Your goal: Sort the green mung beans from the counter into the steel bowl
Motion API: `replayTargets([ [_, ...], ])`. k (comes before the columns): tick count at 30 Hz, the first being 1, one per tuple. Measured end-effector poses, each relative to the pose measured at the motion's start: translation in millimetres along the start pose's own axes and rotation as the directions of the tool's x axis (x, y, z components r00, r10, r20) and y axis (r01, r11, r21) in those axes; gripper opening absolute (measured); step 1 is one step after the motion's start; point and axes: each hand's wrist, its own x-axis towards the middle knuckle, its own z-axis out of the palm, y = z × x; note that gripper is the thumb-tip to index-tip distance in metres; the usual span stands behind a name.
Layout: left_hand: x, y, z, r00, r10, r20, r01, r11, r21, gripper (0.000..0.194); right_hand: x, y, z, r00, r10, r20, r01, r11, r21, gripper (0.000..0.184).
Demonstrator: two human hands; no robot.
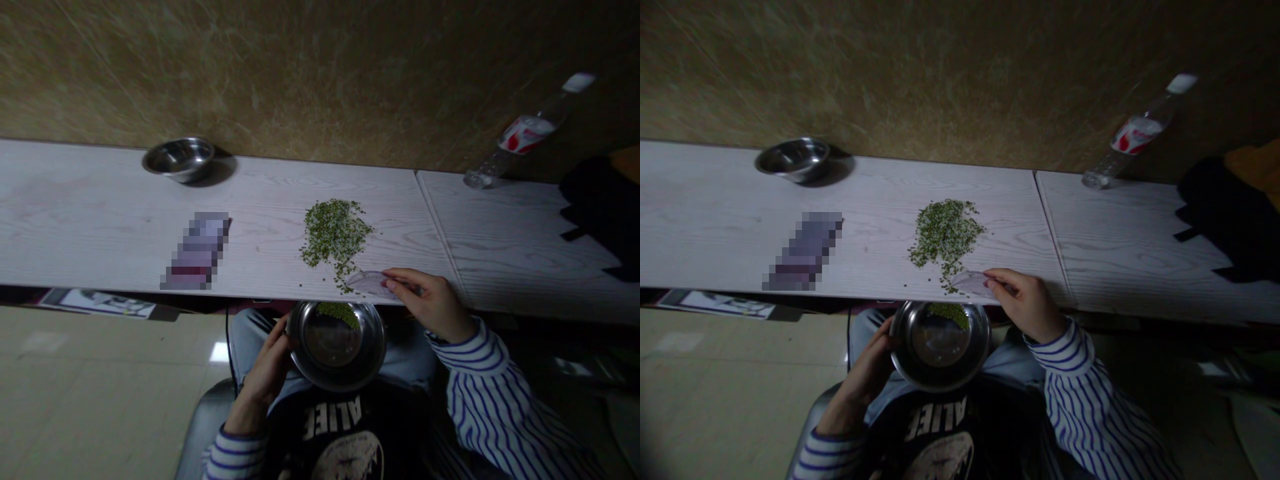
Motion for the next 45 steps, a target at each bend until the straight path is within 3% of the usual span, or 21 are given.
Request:
replayTargets([
  [29, -0.6, 1.4, -0.9, 1.0, -0.005, -0.017, 0.005, 1.0, 0.006, 0.055, -6.3, -6.2, 0.0, 0.999, -0.01, 0.041, 0.01, 1.0, -0.007, 0.024],
  [45, 0.4, 0.9, -2.4, 1.0, -0.005, 0.013, 0.004, 1.0, 0.009, 0.058, -3.0, -2.5, 0.9, 1.0, 0.009, -0.005, -0.009, 1.0, -0.025, 0.024],
])
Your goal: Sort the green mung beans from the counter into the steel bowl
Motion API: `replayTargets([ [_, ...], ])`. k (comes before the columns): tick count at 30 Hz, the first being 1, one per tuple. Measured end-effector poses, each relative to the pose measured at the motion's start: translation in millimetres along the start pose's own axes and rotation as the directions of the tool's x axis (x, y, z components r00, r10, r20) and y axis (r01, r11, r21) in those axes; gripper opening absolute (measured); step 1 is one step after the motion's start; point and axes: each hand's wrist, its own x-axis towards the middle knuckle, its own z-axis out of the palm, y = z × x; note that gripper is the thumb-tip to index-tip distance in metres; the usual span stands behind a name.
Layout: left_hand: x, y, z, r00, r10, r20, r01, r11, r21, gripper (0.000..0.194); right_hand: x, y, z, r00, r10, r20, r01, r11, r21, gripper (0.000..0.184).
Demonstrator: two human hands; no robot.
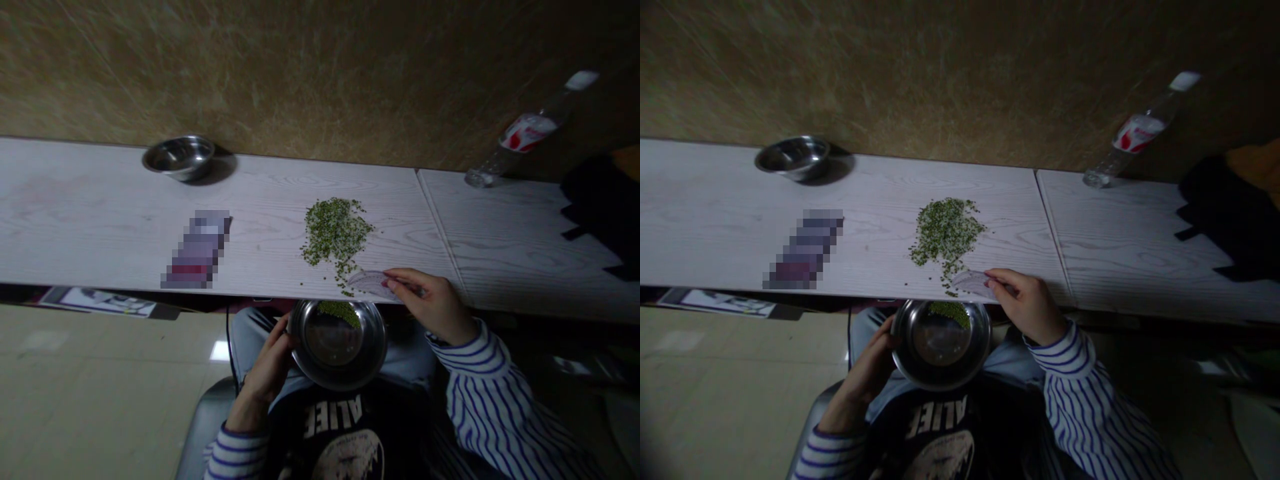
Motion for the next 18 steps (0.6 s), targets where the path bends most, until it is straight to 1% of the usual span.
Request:
replayTargets([
  [8, -1.6, 1.0, 0.7, 1.0, 0.016, 0.004, -0.016, 1.0, 0.008, 0.053, 3.6, -1.4, 5.4, 1.0, -0.017, -0.01, 0.017, 1.0, 0.017, 0.022],
  [14, -1.6, 2.7, 2.3, 1.0, 0.006, 0.008, -0.006, 1.0, 0.015, 0.054, 7.0, 0.3, 6.3, 0.999, -0.034, -0.008, 0.034, 0.999, -0.006, 0.023],
  [18, -2.0, 4.9, 4.5, 1.0, -0.012, -0.01, 0.013, 1.0, 0.011, 0.059, 12.0, 3.8, 7.1, 0.999, -0.029, -0.015, 0.029, 1.0, -0.011, 0.024],
])
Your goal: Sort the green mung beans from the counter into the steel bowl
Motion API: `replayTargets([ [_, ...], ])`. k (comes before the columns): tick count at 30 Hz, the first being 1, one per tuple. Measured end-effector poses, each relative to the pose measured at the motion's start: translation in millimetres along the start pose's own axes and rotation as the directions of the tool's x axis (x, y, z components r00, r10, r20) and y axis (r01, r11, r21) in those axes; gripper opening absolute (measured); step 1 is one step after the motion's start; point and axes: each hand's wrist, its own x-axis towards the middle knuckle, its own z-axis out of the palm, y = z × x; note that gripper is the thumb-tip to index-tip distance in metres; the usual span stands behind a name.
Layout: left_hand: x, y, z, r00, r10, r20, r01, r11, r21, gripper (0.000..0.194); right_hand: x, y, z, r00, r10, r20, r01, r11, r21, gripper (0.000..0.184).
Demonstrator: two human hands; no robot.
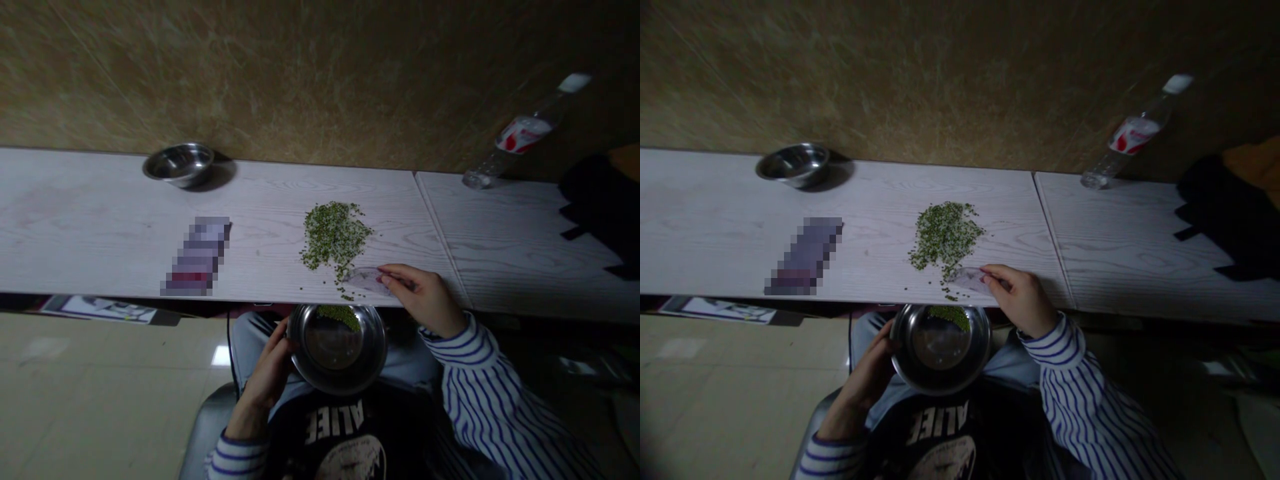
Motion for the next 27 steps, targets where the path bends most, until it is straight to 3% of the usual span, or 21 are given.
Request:
replayTargets([
  [10, 1.3, -0.5, -3.5, 0.999, 0.035, 0.023, -0.034, 0.999, -0.022, 0.054, 11.8, 1.7, -4.9, 1.0, 0.011, -0.023, -0.01, 0.999, 0.046, 0.024],
  [19, 0.6, -0.4, -1.5, 1.0, 0.006, -0.027, -0.006, 1.0, -0.022, 0.057, 3.7, -5.7, -0.5, 0.998, 0.001, 0.058, -0.002, 1.0, 0.022, 0.025],
  [27, -0.2, 1.5, -3.2, 1.0, 0.018, -0.015, -0.018, 0.999, -0.038, 0.056, 12.6, -0.7, 2.4, 1.0, 0.02, 0.008, -0.02, 0.999, 0.027, 0.025],
])
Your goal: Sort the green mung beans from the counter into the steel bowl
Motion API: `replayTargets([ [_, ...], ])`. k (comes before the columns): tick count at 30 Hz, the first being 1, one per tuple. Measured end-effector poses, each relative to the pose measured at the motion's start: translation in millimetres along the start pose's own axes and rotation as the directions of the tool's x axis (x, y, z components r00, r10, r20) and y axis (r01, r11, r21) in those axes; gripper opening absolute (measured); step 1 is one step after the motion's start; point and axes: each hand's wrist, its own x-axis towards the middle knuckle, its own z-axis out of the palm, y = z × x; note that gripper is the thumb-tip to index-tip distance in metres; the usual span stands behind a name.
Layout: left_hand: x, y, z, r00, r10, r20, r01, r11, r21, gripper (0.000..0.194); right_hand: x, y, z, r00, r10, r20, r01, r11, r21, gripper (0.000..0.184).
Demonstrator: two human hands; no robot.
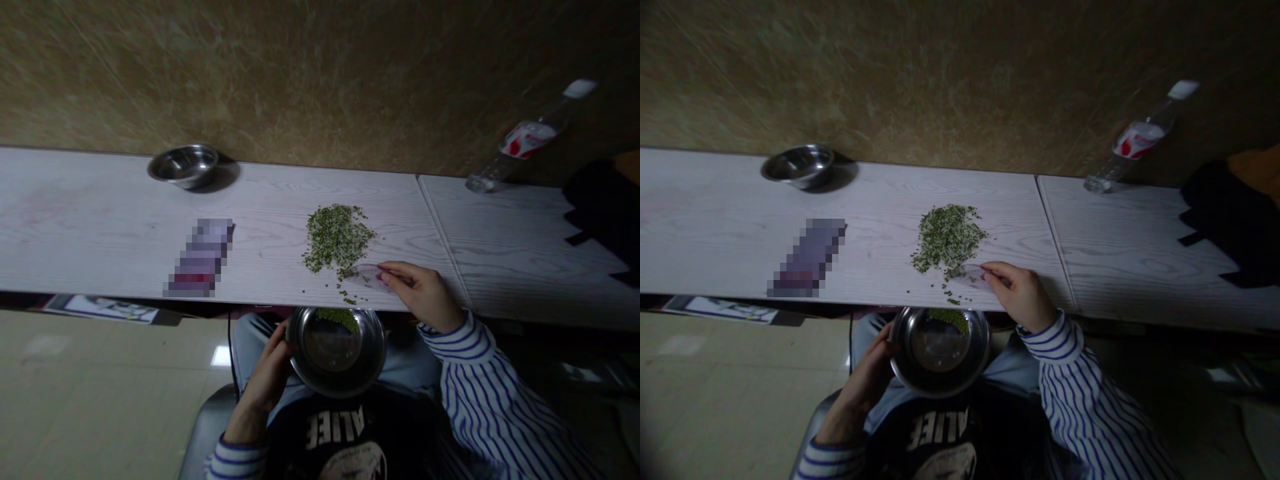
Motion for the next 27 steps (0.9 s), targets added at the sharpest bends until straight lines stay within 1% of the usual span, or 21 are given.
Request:
replayTargets([
  [5, 0.9, -0.8, -1.0, 1.0, 0.002, 0.009, -0.002, 1.0, 0.005, 0.053, -3.3, -6.0, -2.3, 1.0, -0.018, 0.008, 0.017, 1.0, 0.018, 0.025],
  [13, 1.6, -2.6, -3.1, 0.999, 0.001, 0.037, -0.001, 1.0, 0.002, 0.057, -4.4, -8.9, 3.2, 0.997, -0.055, 0.06, 0.055, 0.999, 0.003, 0.025],
  [18, 1.7, -2.5, -1.7, 1.0, -0.001, 0.014, 0.001, 1.0, -0.007, 0.055, -3.8, -6.9, 0.2, 0.996, -0.062, 0.063, 0.063, 0.998, -0.006, 0.025],
  [23, 1.4, -3.0, -0.8, 1.0, -0.024, -0.017, 0.023, 1.0, -0.006, 0.058, -4.5, -8.7, -3.7, 0.997, -0.062, 0.038, 0.062, 0.998, -0.007, 0.025],
  [27, 1.2, -2.6, -0.9, 1.0, -0.017, 0.004, 0.017, 1.0, 0.01, 0.056, -4.3, -10.3, 0.8, 0.995, -0.058, 0.078, 0.06, 0.998, -0.018, 0.025],
])
